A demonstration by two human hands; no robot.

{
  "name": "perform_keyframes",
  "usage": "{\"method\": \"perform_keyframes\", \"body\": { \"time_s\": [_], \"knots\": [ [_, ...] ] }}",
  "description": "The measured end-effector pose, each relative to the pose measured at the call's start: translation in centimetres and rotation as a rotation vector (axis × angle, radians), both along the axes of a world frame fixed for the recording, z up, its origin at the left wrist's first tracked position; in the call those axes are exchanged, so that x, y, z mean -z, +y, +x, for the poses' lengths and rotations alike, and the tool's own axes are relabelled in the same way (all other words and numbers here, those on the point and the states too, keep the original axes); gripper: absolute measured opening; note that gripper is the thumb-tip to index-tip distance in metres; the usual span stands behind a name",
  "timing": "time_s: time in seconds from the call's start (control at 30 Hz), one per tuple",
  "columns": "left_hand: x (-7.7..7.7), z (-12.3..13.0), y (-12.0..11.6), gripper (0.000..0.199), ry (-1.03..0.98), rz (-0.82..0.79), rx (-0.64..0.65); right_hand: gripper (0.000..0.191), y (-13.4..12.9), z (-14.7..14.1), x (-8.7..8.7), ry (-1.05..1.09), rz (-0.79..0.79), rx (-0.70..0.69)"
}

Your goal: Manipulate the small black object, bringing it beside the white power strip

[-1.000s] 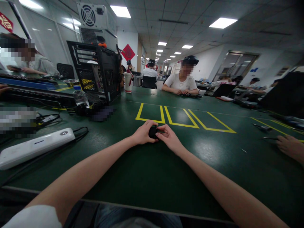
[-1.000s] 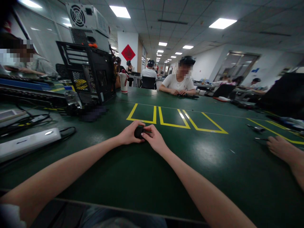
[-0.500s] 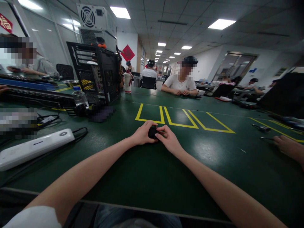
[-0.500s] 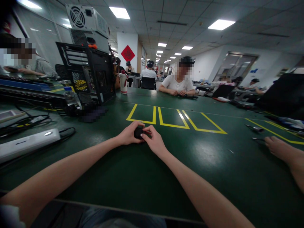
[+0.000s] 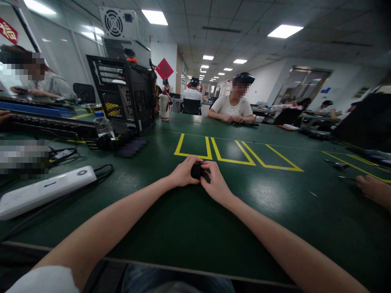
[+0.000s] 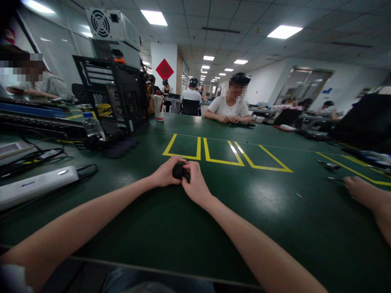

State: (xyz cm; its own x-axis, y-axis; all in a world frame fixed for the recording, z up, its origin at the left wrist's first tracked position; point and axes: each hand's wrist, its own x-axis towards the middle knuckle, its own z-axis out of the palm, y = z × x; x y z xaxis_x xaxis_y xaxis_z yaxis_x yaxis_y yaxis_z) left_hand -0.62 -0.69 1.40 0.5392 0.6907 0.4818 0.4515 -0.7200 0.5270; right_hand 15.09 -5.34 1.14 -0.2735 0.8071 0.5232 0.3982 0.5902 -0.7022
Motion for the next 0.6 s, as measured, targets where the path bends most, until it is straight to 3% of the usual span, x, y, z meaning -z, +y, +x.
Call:
{"method": "perform_keyframes", "body": {
  "time_s": [0.23,0.43,0.6],
  "knots": [
    [0.1,0.0,0.1,0.057,0.005,0.017,-0.019,0.03,0.8,0.4,0.7,-0.095,0.104,0.16],
    [0.4,-0.3,1.1,0.059,-0.018,-0.088,-0.072,0.028,2.3,1.8,1.8,-0.198,-0.118,0.295],
    [1.0,-0.5,2.3,0.059,-0.056,-0.259,-0.074,0.026,1.9,1.5,1.6,-0.309,-0.084,0.17]
  ]
}}
